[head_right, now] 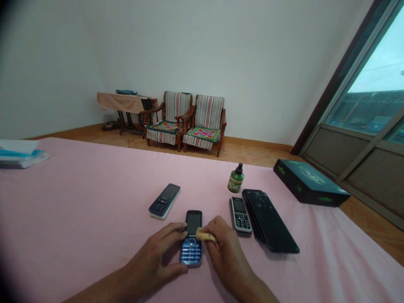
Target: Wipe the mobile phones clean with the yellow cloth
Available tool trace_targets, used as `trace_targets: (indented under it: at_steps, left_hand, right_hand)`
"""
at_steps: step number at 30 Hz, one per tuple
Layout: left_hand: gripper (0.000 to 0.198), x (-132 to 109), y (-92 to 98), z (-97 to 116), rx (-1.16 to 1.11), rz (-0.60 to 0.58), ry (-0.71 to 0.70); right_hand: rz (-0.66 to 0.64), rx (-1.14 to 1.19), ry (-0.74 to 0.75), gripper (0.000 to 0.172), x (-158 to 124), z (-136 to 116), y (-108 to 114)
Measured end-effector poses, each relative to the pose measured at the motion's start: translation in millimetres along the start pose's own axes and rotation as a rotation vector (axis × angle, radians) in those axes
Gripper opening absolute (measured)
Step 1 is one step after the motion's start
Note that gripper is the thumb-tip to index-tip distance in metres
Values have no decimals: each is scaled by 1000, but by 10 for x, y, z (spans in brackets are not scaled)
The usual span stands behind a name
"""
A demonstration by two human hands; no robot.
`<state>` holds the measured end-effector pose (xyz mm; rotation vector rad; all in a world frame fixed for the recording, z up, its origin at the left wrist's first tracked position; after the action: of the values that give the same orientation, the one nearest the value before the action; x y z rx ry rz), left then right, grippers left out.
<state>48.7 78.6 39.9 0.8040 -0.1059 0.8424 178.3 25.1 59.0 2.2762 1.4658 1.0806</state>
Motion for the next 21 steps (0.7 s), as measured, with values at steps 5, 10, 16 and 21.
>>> trace_targets:
  at_steps: [5,10,16,21]
  left_hand:
    - [57,13,18,19,-8,5,-6]
    - [58,14,5,7,-13,1,-7]
    - [59,15,13,-5,-21,5,10]
    - [58,18,7,-11,-41,11,16]
  right_hand:
    - [100,-33,88,24,483,142,-177]
    - [83,-34,132,30,624,250,-468]
    - [38,-41,162,31,492,163,-456]
    - [-13,-16,153,28,263,36,-352]
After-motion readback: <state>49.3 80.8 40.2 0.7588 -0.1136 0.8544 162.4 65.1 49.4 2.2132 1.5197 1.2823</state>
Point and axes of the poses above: each hand's wrist, its own x-axis towards the middle knuckle, its own y-axis out of the back of the hand, z = x × y, the point moved 9 cm from there along x, towards the middle knuckle, and after that the axes turned 12 degrees about z, right-handed, at the moved point
